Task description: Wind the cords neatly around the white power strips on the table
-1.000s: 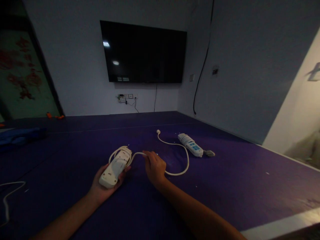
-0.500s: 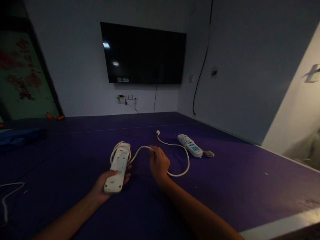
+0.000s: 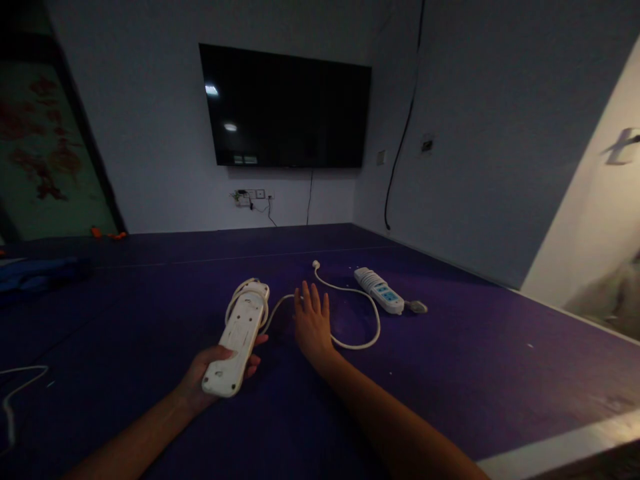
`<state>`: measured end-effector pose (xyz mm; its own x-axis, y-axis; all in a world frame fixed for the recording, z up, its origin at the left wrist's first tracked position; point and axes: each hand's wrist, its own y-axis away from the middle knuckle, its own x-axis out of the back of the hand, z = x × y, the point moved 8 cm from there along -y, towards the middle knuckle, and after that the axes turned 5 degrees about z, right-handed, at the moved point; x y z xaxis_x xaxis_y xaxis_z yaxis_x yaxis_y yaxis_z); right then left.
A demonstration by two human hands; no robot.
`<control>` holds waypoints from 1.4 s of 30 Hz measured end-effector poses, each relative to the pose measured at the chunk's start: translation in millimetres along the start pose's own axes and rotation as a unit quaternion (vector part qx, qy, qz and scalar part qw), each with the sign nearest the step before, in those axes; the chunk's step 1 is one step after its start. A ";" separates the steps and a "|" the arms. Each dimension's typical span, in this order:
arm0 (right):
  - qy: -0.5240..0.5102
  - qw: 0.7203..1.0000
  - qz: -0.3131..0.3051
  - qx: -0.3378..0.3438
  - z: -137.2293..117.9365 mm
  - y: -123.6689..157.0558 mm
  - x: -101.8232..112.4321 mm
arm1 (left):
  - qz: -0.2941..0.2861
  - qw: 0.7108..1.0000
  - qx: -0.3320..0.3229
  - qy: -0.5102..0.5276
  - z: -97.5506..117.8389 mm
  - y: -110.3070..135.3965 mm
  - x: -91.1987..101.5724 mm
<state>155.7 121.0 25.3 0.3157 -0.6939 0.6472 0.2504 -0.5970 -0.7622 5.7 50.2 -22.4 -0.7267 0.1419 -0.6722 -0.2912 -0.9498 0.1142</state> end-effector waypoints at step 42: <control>-0.257 0.956 0.141 0.029 -13.2 -0.5 46.6 | -0.043 0.998 0.022 0.039 0.7 -13.3 4.4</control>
<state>158.2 83.6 56.1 0.7820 -0.5261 0.3342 0.1345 -0.3811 -0.9147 6.0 63.6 -26.4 -0.6480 0.1990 -0.7352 -0.3791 -0.9215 0.0847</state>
